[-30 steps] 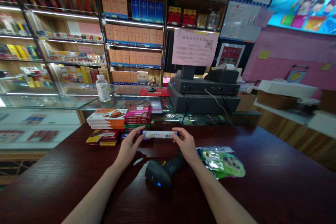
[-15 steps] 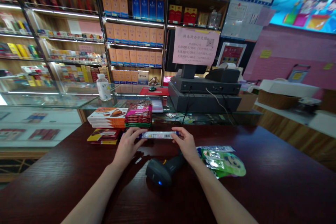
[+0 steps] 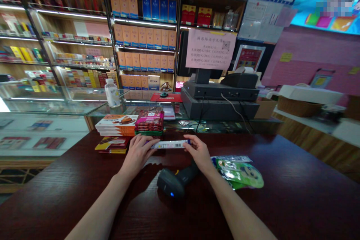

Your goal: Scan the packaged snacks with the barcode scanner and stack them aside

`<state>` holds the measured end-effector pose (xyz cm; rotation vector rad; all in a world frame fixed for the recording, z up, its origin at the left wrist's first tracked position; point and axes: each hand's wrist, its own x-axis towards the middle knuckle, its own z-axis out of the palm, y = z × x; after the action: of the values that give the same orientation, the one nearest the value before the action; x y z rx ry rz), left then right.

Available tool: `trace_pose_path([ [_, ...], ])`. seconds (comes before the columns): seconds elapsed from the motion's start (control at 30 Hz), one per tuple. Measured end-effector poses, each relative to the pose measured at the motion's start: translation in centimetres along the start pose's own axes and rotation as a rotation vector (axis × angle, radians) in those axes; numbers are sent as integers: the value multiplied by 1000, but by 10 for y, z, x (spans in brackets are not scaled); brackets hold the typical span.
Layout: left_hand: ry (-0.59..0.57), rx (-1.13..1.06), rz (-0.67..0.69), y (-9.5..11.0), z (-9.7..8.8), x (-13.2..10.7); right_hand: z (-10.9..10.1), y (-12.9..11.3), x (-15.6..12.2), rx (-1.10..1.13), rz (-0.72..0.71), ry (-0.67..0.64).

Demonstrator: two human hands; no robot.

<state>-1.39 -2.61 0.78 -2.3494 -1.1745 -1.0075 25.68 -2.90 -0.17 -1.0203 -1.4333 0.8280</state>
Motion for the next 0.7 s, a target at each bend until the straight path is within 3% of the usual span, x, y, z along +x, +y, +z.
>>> trace_pose_path([
  [0.17, 77, 61, -75, -15, -6, -4, -12, -14, -3, -163, -69, -148],
  [0.37, 106, 106, -142, -26, -14, -6, -25, -32, -10, -387, -145, -453],
  [0.7, 111, 107, -164, -31, -17, -8, -42, -48, -18, -510, 22, -767],
])
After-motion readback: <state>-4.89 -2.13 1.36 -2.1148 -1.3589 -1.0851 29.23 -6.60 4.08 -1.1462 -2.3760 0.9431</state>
